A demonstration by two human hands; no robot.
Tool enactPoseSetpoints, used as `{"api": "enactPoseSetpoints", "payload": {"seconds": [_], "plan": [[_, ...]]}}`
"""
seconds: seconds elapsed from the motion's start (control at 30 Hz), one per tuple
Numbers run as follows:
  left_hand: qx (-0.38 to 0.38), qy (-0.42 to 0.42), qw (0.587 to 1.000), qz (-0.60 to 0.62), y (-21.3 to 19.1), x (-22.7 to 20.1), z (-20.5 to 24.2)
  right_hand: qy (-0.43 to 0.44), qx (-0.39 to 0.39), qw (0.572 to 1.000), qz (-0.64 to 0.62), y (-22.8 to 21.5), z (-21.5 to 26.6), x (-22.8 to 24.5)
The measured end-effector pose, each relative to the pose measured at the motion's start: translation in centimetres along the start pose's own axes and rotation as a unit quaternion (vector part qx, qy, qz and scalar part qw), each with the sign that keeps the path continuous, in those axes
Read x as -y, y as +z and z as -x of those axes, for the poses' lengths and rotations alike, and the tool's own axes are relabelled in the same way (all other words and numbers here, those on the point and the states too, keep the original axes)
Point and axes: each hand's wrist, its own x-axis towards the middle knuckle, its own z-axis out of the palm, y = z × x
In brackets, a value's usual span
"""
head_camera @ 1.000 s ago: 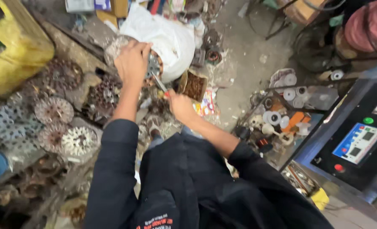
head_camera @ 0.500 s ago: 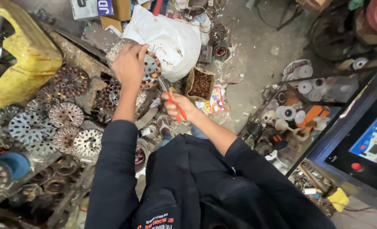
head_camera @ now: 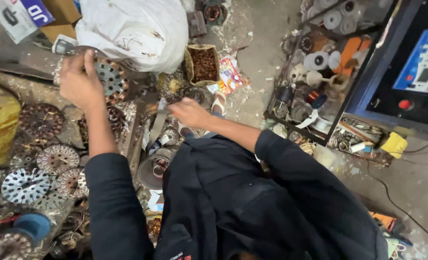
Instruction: The person uses red-handled shears to trim copper-colored material from the edges of circular metal parts with multiple holes. They repeatedly pick up parts, trim them, and place them back on a cluttered workbench.
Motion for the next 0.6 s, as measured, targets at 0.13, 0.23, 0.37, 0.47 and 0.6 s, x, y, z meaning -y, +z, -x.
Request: {"api": "enactPoseSetpoints", "payload": {"seconds": [0.13, 0.23, 0.37, 0.47, 0.6], "plan": [[0.003, 0.001, 1.000, -0.005, -0.4, -0.4, 0.2, 0.318, 0.314, 0.876, 0.177, -0.6, 5.8, -8.3], [0.010, -0.005, 1.000, 0.000, -0.2, -0.2, 0.1, 0.446, 0.233, 0.856, 0.120, -3.0, 11.2, -12.1], [0.016, -0.056, 0.998, -0.006, 0.6, 0.0, -0.3, 0.590, 0.246, 0.769, -0.011, -5.7, 15.1, -11.4], [-0.076, -0.135, 0.986, -0.055, 2.0, -0.6, 1.4, 0.609, 0.165, 0.769, -0.097, -6.7, 16.2, -9.6], [-0.096, -0.184, 0.978, 0.034, 1.3, -0.2, 2.1, 0.569, 0.051, 0.793, -0.209, -5.8, 12.4, -6.9]]}}
